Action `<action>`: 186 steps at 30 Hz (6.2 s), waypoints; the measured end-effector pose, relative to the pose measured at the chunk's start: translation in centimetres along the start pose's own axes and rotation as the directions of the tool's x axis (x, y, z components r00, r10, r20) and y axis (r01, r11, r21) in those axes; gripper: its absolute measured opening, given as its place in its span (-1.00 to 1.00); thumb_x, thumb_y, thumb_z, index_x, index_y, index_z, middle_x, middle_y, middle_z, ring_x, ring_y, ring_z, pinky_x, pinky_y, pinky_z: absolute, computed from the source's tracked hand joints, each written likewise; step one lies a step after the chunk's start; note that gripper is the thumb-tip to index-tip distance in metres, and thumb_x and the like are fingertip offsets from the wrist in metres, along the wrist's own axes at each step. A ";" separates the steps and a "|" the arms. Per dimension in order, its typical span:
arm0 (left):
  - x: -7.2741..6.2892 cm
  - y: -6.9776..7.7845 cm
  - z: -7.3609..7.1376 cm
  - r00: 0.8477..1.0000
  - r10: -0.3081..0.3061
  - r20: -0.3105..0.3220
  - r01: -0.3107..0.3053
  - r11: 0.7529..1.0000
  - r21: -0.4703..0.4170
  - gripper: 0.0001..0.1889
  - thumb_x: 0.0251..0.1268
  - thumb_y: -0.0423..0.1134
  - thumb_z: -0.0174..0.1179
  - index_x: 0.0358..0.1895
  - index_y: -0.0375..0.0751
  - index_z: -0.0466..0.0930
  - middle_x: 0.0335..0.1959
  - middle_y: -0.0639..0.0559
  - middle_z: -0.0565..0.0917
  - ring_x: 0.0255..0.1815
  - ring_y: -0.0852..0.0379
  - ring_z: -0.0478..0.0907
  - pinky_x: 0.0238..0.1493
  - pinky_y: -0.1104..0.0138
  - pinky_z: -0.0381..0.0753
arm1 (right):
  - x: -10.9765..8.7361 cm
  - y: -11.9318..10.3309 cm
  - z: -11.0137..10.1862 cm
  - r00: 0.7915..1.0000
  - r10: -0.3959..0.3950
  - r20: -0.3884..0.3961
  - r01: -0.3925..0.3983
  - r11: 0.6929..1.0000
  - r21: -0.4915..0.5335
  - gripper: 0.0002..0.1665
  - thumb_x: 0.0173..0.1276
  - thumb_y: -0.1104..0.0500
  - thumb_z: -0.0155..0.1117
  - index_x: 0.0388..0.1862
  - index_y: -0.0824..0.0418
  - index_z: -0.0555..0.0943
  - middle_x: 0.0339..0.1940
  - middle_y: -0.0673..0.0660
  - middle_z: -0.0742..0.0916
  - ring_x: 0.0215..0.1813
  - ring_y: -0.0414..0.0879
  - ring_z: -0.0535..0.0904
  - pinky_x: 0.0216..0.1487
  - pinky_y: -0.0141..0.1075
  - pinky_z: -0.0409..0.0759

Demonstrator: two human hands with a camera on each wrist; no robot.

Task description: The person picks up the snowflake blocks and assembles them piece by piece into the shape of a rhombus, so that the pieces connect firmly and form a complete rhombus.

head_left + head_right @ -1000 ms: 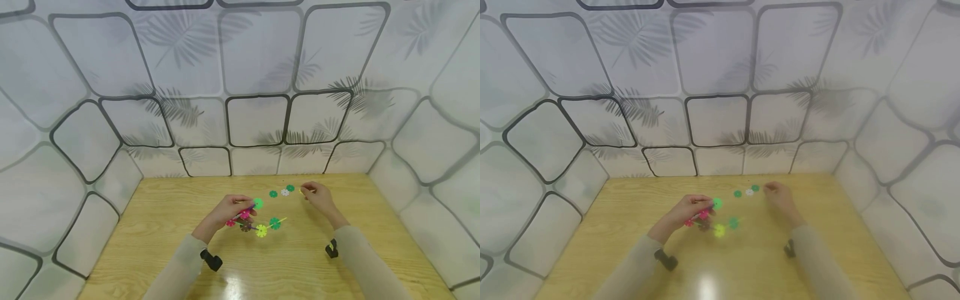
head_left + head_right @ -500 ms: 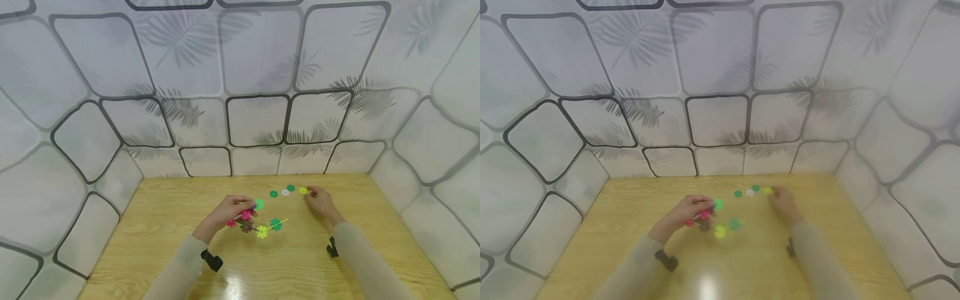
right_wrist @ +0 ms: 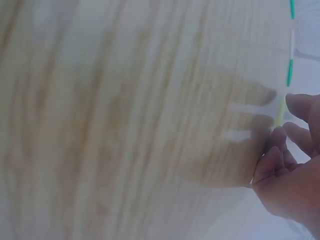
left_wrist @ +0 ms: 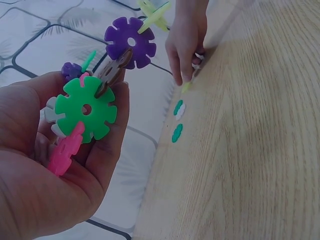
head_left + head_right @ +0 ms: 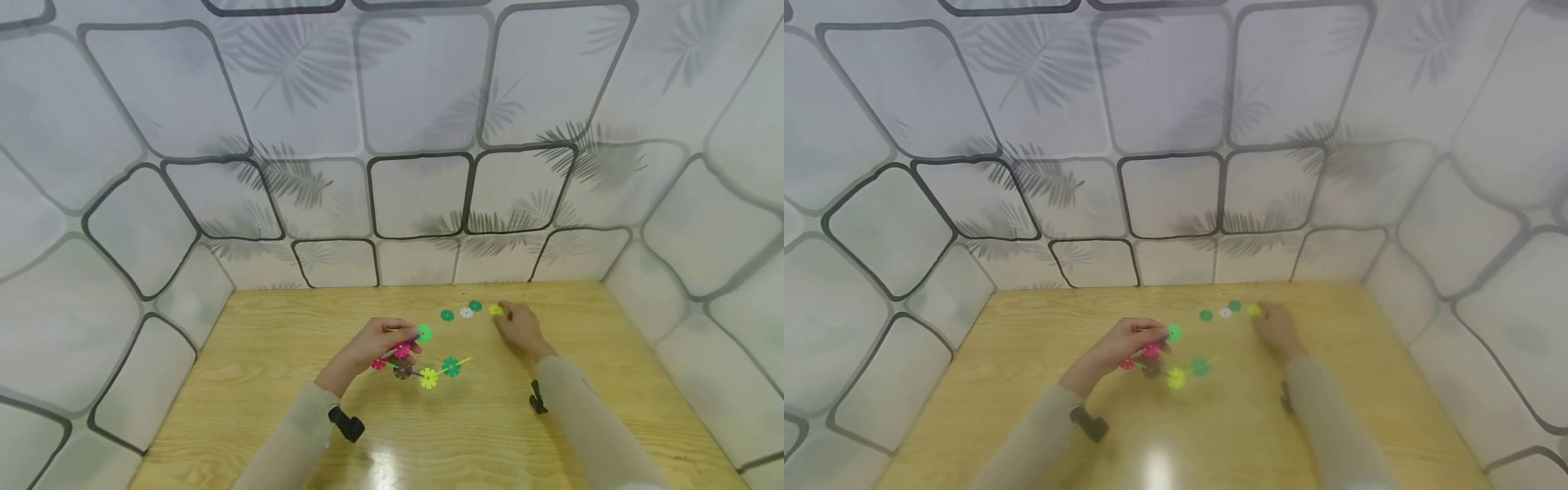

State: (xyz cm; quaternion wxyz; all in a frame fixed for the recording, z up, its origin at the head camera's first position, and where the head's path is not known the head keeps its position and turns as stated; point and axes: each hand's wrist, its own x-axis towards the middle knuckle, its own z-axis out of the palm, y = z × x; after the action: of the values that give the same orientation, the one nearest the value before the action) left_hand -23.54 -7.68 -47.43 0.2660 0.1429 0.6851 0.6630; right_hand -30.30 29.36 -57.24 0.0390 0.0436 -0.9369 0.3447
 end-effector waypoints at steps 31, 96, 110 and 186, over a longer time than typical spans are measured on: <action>0.3 -0.4 -0.2 1.000 -0.015 -0.017 0.015 1.000 0.002 -0.62 0.58 -0.12 0.25 0.25 -0.29 0.68 -0.22 -0.06 0.87 -0.37 0.14 0.83 -0.12 0.11 0.85 | -0.9 -1.6 0.1 0.990 0.126 -0.056 -0.127 0.992 -0.006 -0.54 0.44 0.20 0.28 0.22 0.42 0.57 -0.13 0.31 0.69 -0.14 0.13 0.61 -0.06 0.01 0.61; 0.3 0.1 -0.2 0.993 -0.024 -0.119 0.026 0.999 0.022 -0.64 0.58 -0.07 0.25 0.20 -0.24 0.72 -0.22 -0.09 0.86 -0.31 0.09 0.84 -0.15 0.16 0.85 | -5.8 -15.3 -1.0 0.940 -0.340 -0.043 0.339 0.904 0.260 -0.92 0.41 0.24 0.44 -0.16 0.09 0.77 -0.35 -0.07 0.79 -0.30 -0.29 0.66 -0.23 -0.37 0.63; 0.4 0.0 -0.1 0.992 -0.028 -0.119 0.029 1.000 0.006 -0.64 0.58 -0.08 0.25 0.21 -0.25 0.71 -0.21 -0.12 0.86 -0.24 -0.04 0.86 -0.15 0.15 0.86 | -6.3 -15.8 -0.7 0.917 -0.398 -0.017 0.390 0.887 0.246 -0.92 0.41 0.25 0.42 -0.17 0.10 0.75 -0.37 -0.10 0.77 -0.31 -0.30 0.63 -0.29 -0.37 0.62; 0.3 0.3 0.8 1.000 -0.025 -0.003 0.025 0.996 -0.083 -0.70 0.69 -0.14 0.10 0.21 -0.28 0.56 -0.05 -0.38 0.79 -0.41 0.12 0.82 -0.25 0.24 0.85 | -6.6 -17.2 -0.4 0.862 -0.507 -0.022 0.495 0.831 0.254 -0.89 0.43 0.31 0.45 -0.12 0.16 0.80 -0.20 0.03 0.82 -0.23 -0.27 0.73 -0.16 -0.33 0.78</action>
State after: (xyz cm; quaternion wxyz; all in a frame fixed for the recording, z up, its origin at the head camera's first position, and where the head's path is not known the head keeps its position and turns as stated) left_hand -23.38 -6.81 -47.17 0.2784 0.1218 0.6594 0.6876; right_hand -21.89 16.90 -46.60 0.1004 0.3003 -0.8419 0.4371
